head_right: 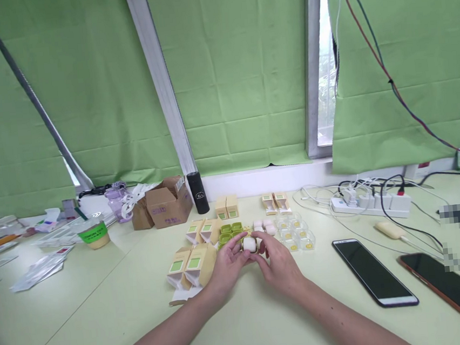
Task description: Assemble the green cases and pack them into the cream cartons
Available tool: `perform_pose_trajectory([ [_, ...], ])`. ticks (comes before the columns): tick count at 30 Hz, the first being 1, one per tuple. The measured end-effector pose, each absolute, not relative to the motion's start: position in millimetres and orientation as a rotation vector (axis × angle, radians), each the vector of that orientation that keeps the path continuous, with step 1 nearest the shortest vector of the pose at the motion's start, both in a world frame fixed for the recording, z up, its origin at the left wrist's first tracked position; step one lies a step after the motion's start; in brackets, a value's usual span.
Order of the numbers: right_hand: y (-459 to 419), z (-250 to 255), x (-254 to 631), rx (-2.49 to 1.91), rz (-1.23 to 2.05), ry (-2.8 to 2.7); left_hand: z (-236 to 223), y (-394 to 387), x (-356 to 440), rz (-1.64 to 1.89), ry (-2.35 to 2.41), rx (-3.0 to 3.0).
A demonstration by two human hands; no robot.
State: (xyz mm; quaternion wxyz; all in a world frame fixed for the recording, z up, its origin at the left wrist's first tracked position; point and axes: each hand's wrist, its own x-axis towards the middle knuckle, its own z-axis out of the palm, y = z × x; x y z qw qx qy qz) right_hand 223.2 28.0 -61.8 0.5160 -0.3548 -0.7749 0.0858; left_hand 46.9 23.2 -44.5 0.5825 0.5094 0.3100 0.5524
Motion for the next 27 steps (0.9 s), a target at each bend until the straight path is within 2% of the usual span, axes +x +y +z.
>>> perform_pose_trajectory([
  [6,26,-57,223,-0.915,0.361,-1.806,-41,21,41,1.24,0.699,1.281],
  [13,31,-52,222,-0.911,0.669,-1.602,-37,20,31,1.293,0.947,1.507],
  [19,34,-52,218,-0.814,1.013,-1.368,-38,16,30,1.425,1.113,1.924],
  [27,34,-50,214,-0.757,1.186,-1.235,-43,16,26,1.398,1.169,2.444],
])
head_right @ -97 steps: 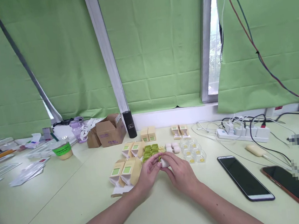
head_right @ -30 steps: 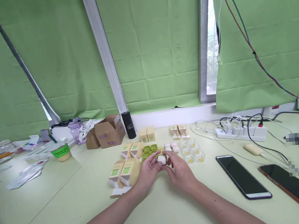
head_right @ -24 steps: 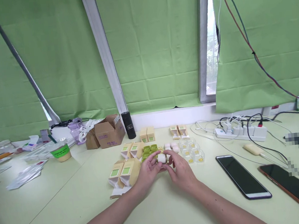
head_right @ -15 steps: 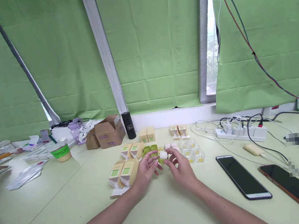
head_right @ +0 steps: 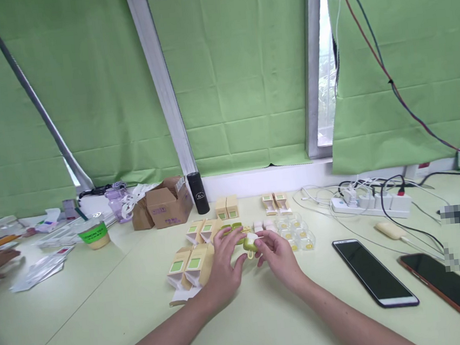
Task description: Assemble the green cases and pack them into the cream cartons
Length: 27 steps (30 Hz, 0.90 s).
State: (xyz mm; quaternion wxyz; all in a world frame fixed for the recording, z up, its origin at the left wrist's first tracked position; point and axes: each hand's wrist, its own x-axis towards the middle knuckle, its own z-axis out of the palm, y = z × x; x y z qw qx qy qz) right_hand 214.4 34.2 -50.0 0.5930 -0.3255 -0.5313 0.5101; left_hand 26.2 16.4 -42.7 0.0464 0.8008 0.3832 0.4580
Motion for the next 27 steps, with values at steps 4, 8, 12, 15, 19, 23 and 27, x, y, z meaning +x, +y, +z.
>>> perform_pose_trajectory([
  [4,33,-50,214,-0.737,1.227,-1.244,-43,16,26,1.38,1.176,2.6],
  [8,32,-50,212,-0.75,1.247,-1.234,-40,14,27,1.343,1.216,2.674],
  [12,31,-50,212,-0.781,1.246,-1.243,-36,12,27,1.357,1.237,2.721],
  [15,31,-51,213,-0.8,1.238,-1.293,-37,14,27,1.36,1.236,2.741],
  [19,32,-49,217,-0.864,1.149,-1.374,-40,18,26,1.392,1.218,2.702],
  [23,32,-43,229,-1.028,0.825,-1.565,-43,21,25,1.452,1.232,2.551],
  [27,33,-30,248,-1.36,0.084,-1.836,-39,21,26,1.469,1.26,2.298],
])
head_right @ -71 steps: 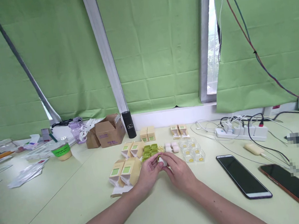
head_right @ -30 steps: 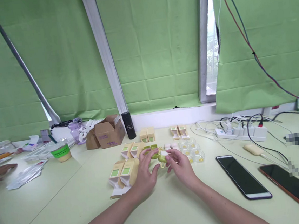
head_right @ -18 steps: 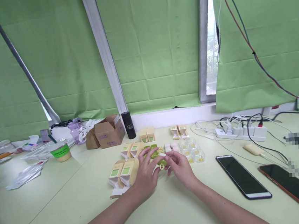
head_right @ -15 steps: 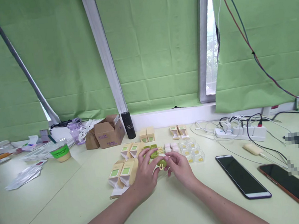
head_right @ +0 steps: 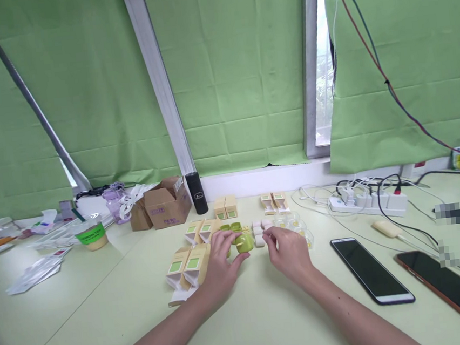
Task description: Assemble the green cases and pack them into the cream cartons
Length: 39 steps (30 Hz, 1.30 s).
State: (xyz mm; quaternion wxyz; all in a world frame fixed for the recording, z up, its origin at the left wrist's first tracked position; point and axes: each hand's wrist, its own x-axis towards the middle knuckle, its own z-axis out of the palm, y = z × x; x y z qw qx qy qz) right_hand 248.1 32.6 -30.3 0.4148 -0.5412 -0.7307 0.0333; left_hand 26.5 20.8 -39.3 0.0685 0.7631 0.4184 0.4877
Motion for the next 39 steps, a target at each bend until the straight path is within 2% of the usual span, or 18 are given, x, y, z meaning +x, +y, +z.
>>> perform_pose_trajectory([
  [2,34,-23,256,-1.558,-0.209,-1.925,-37,21,27,1.47,1.283,2.159],
  [4,37,-16,263,-1.75,-0.325,-1.988,-36,23,28,1.482,1.294,2.022],
  [8,42,-11,268,-1.961,-0.312,-2.1,-38,27,30,1.515,1.271,1.788],
  [14,43,-15,267,-2.007,-0.309,-2.18,-37,32,32,1.493,1.22,1.629],
  [24,41,-17,265,-1.879,-0.349,-2.233,-31,38,29,1.354,1.179,1.441],
  [33,14,-26,235,-1.29,-0.315,-2.328,-33,38,29,1.401,1.177,1.416],
  [39,0,-37,217,-1.1,-0.197,-2.463,-34,38,31,1.428,1.178,1.406],
])
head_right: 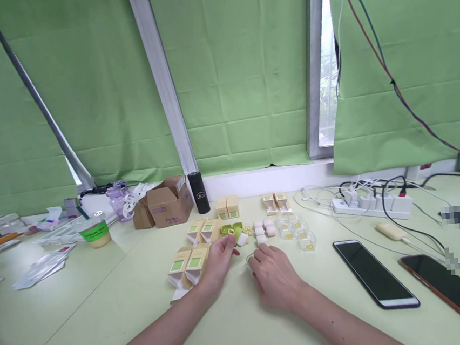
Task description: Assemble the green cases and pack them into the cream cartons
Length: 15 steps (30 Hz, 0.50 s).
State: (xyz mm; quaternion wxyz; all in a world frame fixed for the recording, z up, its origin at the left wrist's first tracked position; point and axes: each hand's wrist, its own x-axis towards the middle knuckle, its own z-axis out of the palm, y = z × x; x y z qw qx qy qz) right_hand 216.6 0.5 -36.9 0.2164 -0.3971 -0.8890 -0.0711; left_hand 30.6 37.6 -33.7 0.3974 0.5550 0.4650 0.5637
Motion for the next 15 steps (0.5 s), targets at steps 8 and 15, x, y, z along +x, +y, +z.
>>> perform_pose_trajectory([
  [8,20,-40,237,-1.152,0.244,-2.132,-27,33,29,1.428,1.239,1.377],
  [15,40,-63,240,-1.067,0.933,-2.014,-23,31,30,1.427,1.28,1.349],
])
